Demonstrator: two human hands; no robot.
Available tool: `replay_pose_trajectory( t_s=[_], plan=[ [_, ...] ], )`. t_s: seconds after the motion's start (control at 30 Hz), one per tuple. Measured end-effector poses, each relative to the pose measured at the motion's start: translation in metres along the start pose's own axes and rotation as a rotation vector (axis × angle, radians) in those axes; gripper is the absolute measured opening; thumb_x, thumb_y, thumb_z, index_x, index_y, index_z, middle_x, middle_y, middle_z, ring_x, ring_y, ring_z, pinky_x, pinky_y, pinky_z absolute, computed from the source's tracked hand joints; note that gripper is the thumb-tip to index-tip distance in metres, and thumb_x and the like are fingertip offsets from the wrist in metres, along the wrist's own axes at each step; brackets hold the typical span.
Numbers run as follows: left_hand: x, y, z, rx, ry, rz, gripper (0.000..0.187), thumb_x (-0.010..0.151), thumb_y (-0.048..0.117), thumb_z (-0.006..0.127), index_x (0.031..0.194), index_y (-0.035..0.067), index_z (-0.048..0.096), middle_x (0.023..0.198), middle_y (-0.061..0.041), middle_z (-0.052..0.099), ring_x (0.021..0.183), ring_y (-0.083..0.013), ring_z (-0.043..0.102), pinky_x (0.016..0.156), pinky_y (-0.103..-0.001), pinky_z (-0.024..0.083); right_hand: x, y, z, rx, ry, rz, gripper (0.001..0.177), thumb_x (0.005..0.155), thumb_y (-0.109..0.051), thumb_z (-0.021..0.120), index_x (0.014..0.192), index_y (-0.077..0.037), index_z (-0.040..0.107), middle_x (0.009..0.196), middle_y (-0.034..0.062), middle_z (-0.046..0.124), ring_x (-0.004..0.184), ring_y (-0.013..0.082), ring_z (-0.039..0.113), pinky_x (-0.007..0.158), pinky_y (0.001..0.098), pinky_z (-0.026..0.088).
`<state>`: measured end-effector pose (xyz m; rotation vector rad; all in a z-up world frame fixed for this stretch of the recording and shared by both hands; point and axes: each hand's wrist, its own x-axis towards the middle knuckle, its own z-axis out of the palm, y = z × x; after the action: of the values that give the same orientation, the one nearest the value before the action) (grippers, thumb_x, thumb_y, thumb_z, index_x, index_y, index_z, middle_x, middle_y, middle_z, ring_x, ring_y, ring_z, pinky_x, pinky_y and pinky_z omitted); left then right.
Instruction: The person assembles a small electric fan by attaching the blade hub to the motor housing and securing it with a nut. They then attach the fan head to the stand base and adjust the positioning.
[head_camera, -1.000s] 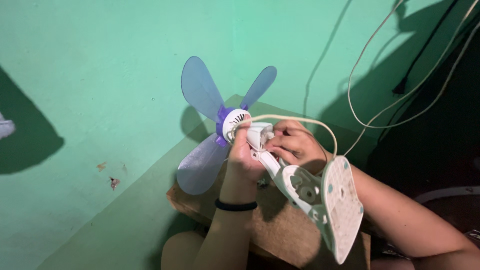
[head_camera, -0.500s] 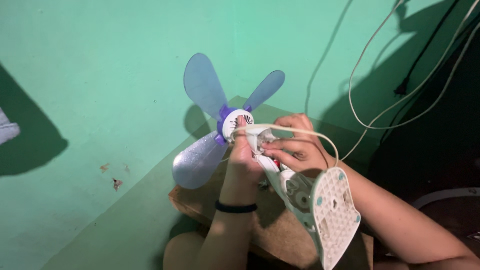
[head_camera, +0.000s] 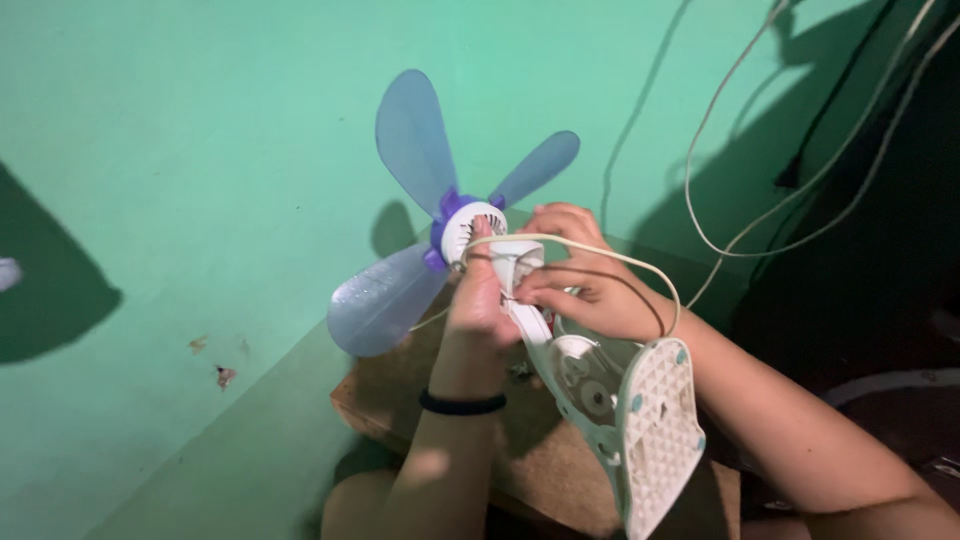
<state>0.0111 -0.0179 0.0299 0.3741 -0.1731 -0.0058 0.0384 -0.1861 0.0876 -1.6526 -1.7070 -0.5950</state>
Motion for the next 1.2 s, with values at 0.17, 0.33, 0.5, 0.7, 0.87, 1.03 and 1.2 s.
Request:
replay_pose_trajectory(
  t_s=[0.17,0.33,0.5,0.7,0.87,1.03,1.2],
  plan=[
    [-0.008,0.008,0.005,0.209,0.214,0.042,0.060,0.094,0.072,0.045,0.106,0.016,0.063,0.085,-0.002,0.069,0.071,-0.0188,0.066,0.052,-0.034,0.055,-0.016,0.008,-0.015,0.475,0.078,0.389,0.009,0.089,-0.011,0.078,0.096,-0.007,0.077,0.123,0.0112,0.057,0.121,0.0275,0.054,0.103,0.0343,0.046],
    [-0.003,0.004,0.010,0.121,0.129,0.137,0.060,0.101,0.069,0.048,0.108,0.011,0.061,0.087,-0.006,0.066,0.073,-0.0236,0.065,0.060,-0.040,0.058,-0.010,0.001,-0.010,0.480,0.105,0.466,0.014,0.084,-0.009,0.079,0.098,-0.007,0.079,0.104,0.0078,0.071,0.100,0.0222,0.069,0.089,0.0309,0.055],
    [0.008,0.003,0.026,0.079,0.146,0.118,0.061,0.101,0.064,0.043,0.115,0.007,0.059,0.096,-0.009,0.068,0.085,-0.0225,0.068,0.072,-0.039,0.061,0.009,0.002,-0.003,-0.205,0.295,-0.160,0.026,0.074,-0.015,0.086,0.098,-0.011,0.078,0.099,0.0108,0.061,0.091,0.0291,0.060,0.083,0.0349,0.049],
    [0.019,0.018,0.014,0.138,-0.032,0.115,0.063,0.102,0.066,0.043,0.116,0.008,0.061,0.098,-0.010,0.067,0.083,-0.0229,0.067,0.068,-0.037,0.059,0.030,0.014,0.001,0.337,0.150,0.601,0.058,0.073,-0.023,0.093,0.115,-0.004,0.057,0.090,0.0072,0.056,0.076,0.0147,0.056,0.063,0.0280,0.049],
    [0.017,0.025,0.023,0.158,0.153,0.254,0.056,0.103,0.061,0.052,0.113,0.006,0.061,0.092,-0.007,0.066,0.083,-0.0201,0.066,0.079,-0.038,0.062,0.045,0.016,-0.003,0.524,-0.182,0.939,0.035,0.085,-0.041,0.074,0.092,-0.008,0.068,0.073,0.0018,0.060,0.064,0.0108,0.054,0.054,0.0284,0.042],
    [0.010,0.033,0.026,0.271,0.067,0.263,0.056,0.095,0.061,0.059,0.102,0.006,0.063,0.082,-0.008,0.068,0.075,-0.0214,0.068,0.069,-0.037,0.058,0.052,0.019,0.002,0.476,-0.274,0.868,0.043,0.092,-0.042,0.069,0.092,0.001,0.070,0.067,0.0025,0.058,0.057,0.0134,0.050,0.051,0.0322,0.040],
    [0.014,0.038,0.012,0.241,0.099,0.263,0.053,0.097,0.061,0.060,0.099,0.008,0.064,0.084,-0.007,0.068,0.076,-0.0201,0.067,0.068,-0.036,0.057,0.055,0.013,0.003,0.212,-0.315,0.622,0.035,0.089,-0.033,0.063,0.110,-0.005,0.070,0.067,0.0106,0.068,0.058,0.0177,0.064,0.056,0.0333,0.052]
  ],
)
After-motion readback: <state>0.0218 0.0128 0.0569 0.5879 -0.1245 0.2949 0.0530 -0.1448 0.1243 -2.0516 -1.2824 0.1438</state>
